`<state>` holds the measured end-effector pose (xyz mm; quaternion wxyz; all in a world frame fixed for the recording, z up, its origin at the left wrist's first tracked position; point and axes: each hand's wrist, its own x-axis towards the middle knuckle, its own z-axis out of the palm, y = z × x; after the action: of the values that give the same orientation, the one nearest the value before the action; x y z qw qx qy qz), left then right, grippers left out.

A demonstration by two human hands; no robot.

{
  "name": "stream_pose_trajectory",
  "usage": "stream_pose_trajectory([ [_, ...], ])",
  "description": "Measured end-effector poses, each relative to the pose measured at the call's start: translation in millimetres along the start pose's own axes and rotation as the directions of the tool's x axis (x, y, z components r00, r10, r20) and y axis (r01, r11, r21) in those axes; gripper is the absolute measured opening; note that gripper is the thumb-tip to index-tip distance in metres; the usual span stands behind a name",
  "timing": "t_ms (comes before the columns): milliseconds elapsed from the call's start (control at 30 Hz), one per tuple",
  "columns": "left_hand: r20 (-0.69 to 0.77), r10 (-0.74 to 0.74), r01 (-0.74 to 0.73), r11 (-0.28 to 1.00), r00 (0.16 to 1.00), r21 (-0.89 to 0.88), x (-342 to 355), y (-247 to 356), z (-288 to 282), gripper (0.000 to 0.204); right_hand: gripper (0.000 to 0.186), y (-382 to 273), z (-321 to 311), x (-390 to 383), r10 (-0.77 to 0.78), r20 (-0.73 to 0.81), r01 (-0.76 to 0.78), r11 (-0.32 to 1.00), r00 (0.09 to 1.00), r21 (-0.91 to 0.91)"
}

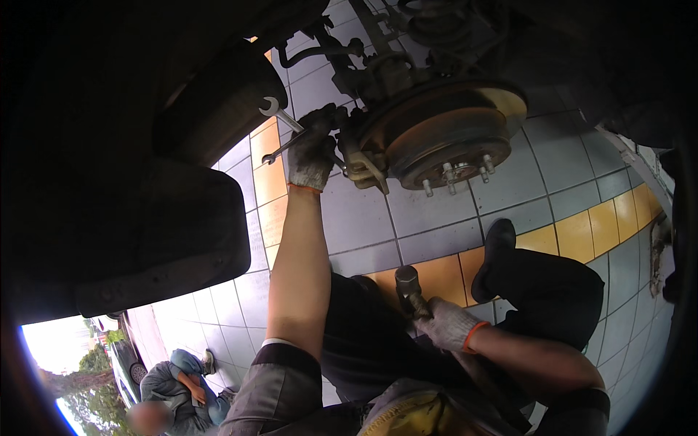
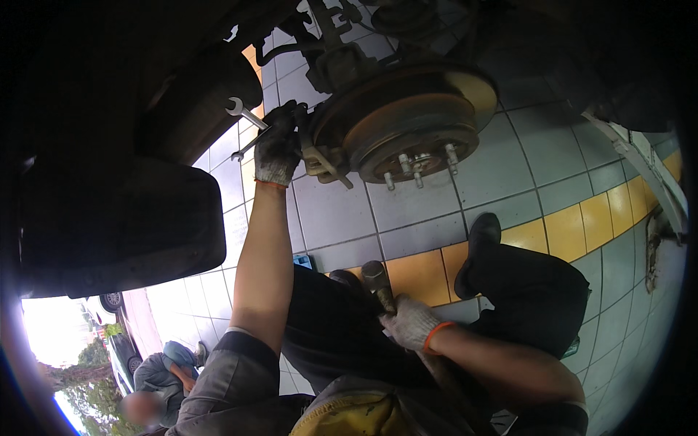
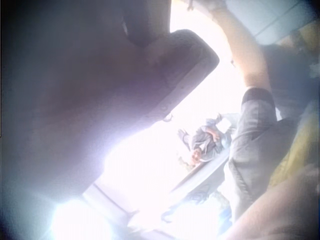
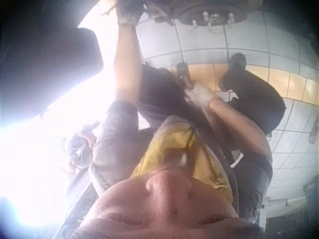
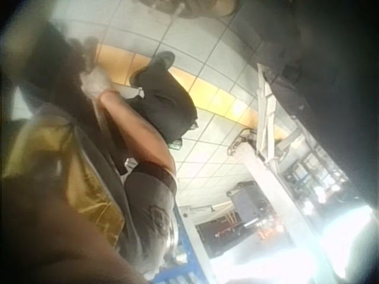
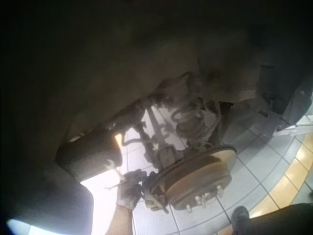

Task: The person sits on the floor under a raised vehicle and uses a hammer and wrench to loosen and remove bolts from the brake caliper. They detach the caliper from the rotor, place it aside, and continue adjusting components within the wheel well.

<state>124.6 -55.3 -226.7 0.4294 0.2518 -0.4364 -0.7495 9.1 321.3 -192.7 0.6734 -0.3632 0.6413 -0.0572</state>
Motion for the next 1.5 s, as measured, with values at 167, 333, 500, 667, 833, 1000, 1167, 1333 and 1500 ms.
stream_pose_trajectory([
  [167, 0.119, 0.013, 0.029, 0.939, 0.993, -0.343, -0.7, -13.4, -14.1, 0.036, 0.048, 7.2, 1.3, 3.9, -0.017, -0.027, 0.016, 1.000, 0.999, -0.015],
  [333, 0.062, 0.023, 0.002, 0.930, 0.998, -0.367, -8.4, -18.9, -7.3, 0.039, 0.048, 12.7, 5.0, 10.2, -0.050, -0.079, 0.042, 0.995, 0.996, -0.092],
  [500, 0.020, 0.001, 0.006, 0.941, 1.000, -0.339, -8.1, -15.8, -5.8, 0.039, 0.049, 15.2, 6.7, 14.0, -0.089, -0.046, 0.086, 0.994, 0.995, -0.067],
  [667, 0.143, -0.017, 0.061, 0.950, 0.990, -0.308, -2.8, 1.8, -21.8, 0.034, 0.053, 11.3, 7.0, 13.5, -0.033, -0.045, 0.029, 0.996, 0.998, -0.081],
  [833, 0.294, 0.057, 0.050, 0.938, 0.954, -0.343, -6.0, 7.7, -25.5, 0.032, 0.052, 7.2, 4.9, 11.0, -0.013, -0.006, 0.013, 0.999, 1.000, -0.039],
  [1000, 0.158, 0.094, -0.041, 0.949, 0.983, -0.314, -0.1, 32.9, -30.8, 0.033, 0.052, 10.3, 5.7, 12.8, -0.026, -0.007, 0.025, 0.994, 1.000, -0.103],
  [1167, 0.049, 0.084, -0.080, 0.993, 0.995, -0.083, 5.8, 18.7, -18.9, 0.030, 0.051, 12.0, 6.7, 15.4, 0.020, 0.004, -0.020, 0.999, 1.000, -0.049],
  [1333, 0.118, 0.037, -0.014, 0.982, 0.992, -0.189, 7.5, -11.3, -6.6, 0.033, 0.032, 9.7, 0.3, 15.1, -0.075, 0.091, 0.095, 0.964, 0.993, -0.246],
  [1500, 0.119, -0.011, 0.055, 0.925, 0.993, -0.377, 6.8, -16.3, -19.1, 0.039, 0.028, 4.9, -2.0, 12.1, -0.135, 0.072, 0.151, 0.936, 0.988, -0.317],
])
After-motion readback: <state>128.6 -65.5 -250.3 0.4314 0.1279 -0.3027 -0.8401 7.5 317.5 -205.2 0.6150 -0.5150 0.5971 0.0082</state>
